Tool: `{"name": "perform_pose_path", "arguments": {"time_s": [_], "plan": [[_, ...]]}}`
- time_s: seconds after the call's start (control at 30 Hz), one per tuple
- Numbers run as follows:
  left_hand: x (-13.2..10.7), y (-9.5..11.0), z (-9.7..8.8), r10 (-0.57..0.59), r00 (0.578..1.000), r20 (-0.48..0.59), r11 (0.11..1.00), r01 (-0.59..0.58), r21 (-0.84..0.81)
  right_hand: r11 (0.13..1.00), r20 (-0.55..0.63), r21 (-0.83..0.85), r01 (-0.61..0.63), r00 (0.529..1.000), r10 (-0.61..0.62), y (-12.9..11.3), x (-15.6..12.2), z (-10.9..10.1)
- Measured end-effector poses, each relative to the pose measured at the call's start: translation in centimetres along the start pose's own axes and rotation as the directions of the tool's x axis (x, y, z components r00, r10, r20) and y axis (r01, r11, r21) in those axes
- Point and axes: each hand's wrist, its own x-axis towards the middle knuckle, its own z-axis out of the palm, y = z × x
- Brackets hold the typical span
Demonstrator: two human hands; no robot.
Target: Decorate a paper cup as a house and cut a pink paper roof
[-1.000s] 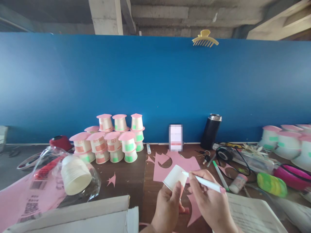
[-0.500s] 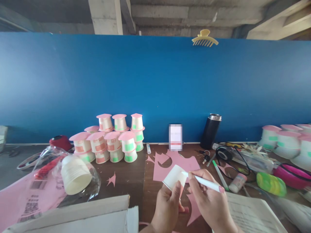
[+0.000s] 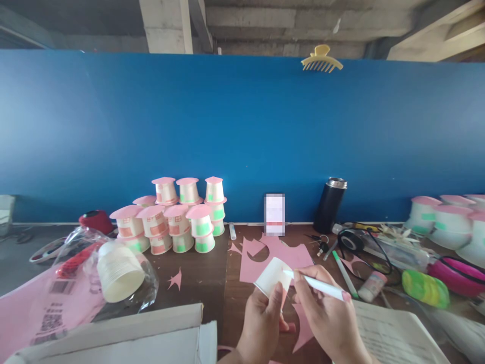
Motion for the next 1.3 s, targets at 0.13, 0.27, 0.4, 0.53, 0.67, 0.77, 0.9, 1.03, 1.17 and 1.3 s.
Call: {"name": "perform_pose_path", "arguments": {"time_s": [0.13,0.27,0.4,0.53,0.67,0.77,0.9,1.03,1.17,1.3], "plan": [[0.1,0.1,0.0,0.004,1.000,-0.014,1.000,-0.004,0.018,1.000,0.008,-0.009,-0.001,1.000,0.001,-0.1,0.0,0.0],[0.1,0.0,0.1,-0.005,1.000,-0.017,1.000,0.005,0.006,1.000,0.013,-0.012,-0.002,1.000,0.002,-0.2,-0.1,0.0],[0.0,0.0,0.1,-0.017,1.000,-0.008,1.000,0.017,-0.008,1.000,0.020,-0.001,-0.004,1.000,0.004,-0.2,-0.1,0.0],[-0.1,0.3,0.1,-0.011,1.000,-0.012,1.000,0.011,0.023,0.999,0.033,0.014,-0.033,0.999,0.032,-0.1,-0.2,0.1],[-0.2,0.7,0.1,-0.009,1.000,-0.021,0.998,0.010,0.063,0.998,0.038,0.014,-0.053,0.998,0.052,-0.1,-0.3,0.2],[-0.2,0.9,0.1,-0.013,1.000,-0.024,0.997,0.014,0.070,0.999,0.032,0.011,-0.045,0.998,0.045,-0.3,-0.3,0.2],[-0.3,1.0,0.1,-0.020,0.999,-0.029,0.998,0.021,0.051,0.999,0.032,0.010,-0.035,0.999,0.035,-0.4,-0.4,0.2],[-0.2,0.9,0.1,-0.020,0.999,-0.034,0.999,0.022,0.046,0.999,0.042,0.014,-0.037,0.998,0.036,-0.2,-0.5,0.3],[-0.1,0.8,0.1,-0.008,1.000,-0.025,0.999,0.009,0.047,0.999,0.048,0.003,-0.032,0.998,0.032,-0.1,-0.5,0.3],[0.0,0.7,0.1,-0.005,1.000,-0.031,0.999,0.006,0.053,1.000,0.049,0.000,-0.025,0.998,0.025,-0.4,-0.4,0.3]]}}
